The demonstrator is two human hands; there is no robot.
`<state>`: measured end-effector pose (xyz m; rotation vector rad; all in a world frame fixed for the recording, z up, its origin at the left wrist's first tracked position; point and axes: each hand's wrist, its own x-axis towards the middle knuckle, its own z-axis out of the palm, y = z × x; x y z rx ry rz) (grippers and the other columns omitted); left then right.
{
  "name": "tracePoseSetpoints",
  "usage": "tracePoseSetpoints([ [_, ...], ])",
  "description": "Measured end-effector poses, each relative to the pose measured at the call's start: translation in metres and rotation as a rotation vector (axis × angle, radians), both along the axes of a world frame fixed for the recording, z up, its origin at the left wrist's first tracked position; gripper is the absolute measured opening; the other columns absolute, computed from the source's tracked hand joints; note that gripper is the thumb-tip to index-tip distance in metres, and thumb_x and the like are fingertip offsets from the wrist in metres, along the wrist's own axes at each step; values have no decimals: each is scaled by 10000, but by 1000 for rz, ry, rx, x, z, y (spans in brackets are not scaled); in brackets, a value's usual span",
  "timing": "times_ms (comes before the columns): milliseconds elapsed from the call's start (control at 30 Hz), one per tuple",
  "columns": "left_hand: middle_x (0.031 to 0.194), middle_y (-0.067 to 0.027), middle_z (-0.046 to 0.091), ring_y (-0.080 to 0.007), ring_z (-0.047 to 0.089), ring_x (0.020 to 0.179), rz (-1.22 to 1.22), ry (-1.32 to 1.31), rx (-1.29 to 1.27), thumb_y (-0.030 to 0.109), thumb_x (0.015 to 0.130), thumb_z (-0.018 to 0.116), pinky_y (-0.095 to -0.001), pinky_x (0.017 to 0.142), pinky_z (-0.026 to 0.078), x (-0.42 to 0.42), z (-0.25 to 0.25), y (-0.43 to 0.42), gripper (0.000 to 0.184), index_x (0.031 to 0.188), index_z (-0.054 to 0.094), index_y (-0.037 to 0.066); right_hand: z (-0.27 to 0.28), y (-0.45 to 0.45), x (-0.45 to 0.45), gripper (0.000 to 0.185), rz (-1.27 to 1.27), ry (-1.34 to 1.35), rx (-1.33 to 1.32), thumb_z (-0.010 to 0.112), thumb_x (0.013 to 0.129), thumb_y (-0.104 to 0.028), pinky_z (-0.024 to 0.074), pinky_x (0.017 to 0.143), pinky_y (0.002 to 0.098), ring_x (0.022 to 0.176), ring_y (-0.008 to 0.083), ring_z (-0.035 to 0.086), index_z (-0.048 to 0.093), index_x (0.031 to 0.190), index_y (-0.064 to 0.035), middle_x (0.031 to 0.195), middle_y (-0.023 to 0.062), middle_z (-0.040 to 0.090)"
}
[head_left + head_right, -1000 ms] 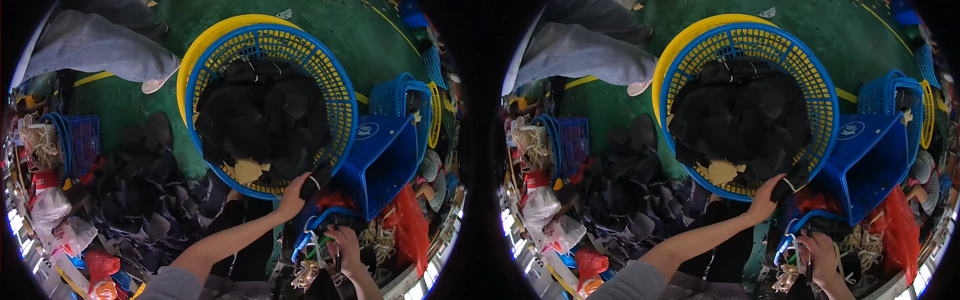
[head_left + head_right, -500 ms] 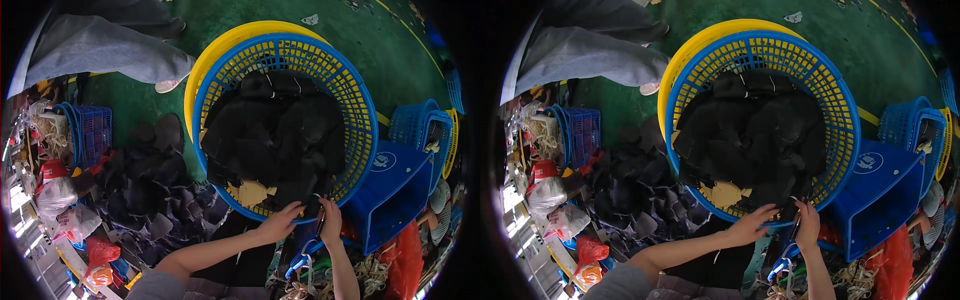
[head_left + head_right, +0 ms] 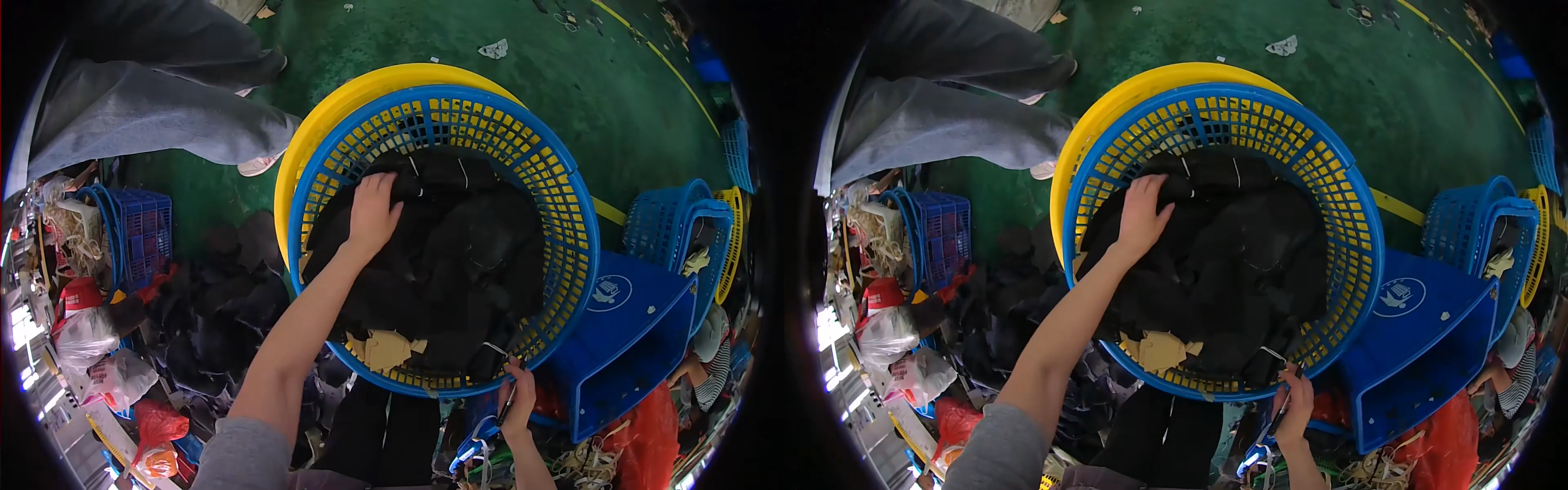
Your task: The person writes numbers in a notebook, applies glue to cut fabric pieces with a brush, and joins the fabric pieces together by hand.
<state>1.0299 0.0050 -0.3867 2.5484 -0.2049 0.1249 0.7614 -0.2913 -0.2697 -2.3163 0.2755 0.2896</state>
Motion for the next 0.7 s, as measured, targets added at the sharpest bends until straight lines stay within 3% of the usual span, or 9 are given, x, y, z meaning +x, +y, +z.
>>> tracePoseSetpoints([
  [100, 1270, -159, 536, -296, 499, 1216, -319, 88, 397, 111, 800, 608, -392, 1037, 404, -7, -11, -4, 441, 1232, 591, 24, -3, 5, 7, 304, -41, -11, 57, 548, 835, 119, 500, 852, 397, 1033, 358, 608, 593, 1095, -33, 1147, 186, 613],
  [200, 1279, -179, 539, -315, 484, 1246, -393, -60, 491, 113, 813, 590, -404, 1070, 384, -26, -6, -2, 405, 1207, 604, 19, -5, 8, 23, 288, -60, 5, 72, 552, 841, 110, 503, 852, 393, 1026, 360, 615, 594, 1089, -30, 1146, 189, 620],
  [333, 1302, -186, 529, -338, 478, 1258, -422, -27, 520, 103, 820, 576, -425, 1097, 363, -28, -2, 1, 391, 1200, 607, 17, -15, 19, 44, 291, -40, 12, 122, 553, 839, 118, 507, 844, 370, 1010, 348, 621, 596, 1085, -30, 1148, 191, 630],
  [400, 1316, -185, 517, -329, 481, 1256, -418, 47, 373, 64, 817, 572, -440, 1109, 347, -21, -4, 5, 415, 1229, 581, 20, -18, 24, 56, 293, -35, 22, 125, 556, 838, 118, 508, 838, 365, 992, 340, 624, 596, 1088, -30, 1148, 191, 632],
  [533, 1261, -173, 561, -308, 507, 1230, -310, -159, 180, 59, 793, 632, -451, 1074, 373, 41, 3, 1, 416, 1206, 591, 27, -18, 35, 72, 319, -94, 44, 208, 527, 866, 142, 497, 773, 275, 937, 215, 622, 598, 1110, -50, 1188, 150, 621],
  [600, 1208, -147, 599, -322, 521, 1200, -213, 330, 159, 122, 785, 726, -467, 1010, 413, 61, 1, -5, 469, 1231, 588, 76, -12, 39, 73, 332, -152, 102, 257, 514, 876, 153, 488, 753, 242, 927, 172, 615, 599, 1118, -58, 1203, 134, 615],
  [633, 1123, -125, 621, -328, 542, 1139, -267, 214, 318, 200, 734, 783, -468, 966, 427, 66, -2, -5, 580, 1254, 560, 75, -8, 41, 72, 314, -177, 110, 292, 510, 881, 148, 477, 839, 278, 998, 192, 614, 587, 1112, -51, 1199, 134, 623],
  [667, 1123, -125, 621, -328, 542, 1139, -276, 207, 319, 200, 734, 783, -468, 966, 427, 68, -1, -6, 580, 1254, 560, 75, -6, 42, 71, 297, -203, 114, 330, 506, 886, 142, 466, 926, 314, 1068, 212, 613, 574, 1107, -43, 1195, 134, 631],
  [700, 1099, -124, 616, -334, 544, 1126, -278, 225, 367, 198, 728, 782, -451, 957, 435, 69, 1, -9, 573, 1237, 552, 70, -5, 43, 67, 297, -215, 106, 330, 506, 886, 142, 466, 926, 314, 1068, 212, 613, 574, 1107, -43, 1195, 134, 631],
])
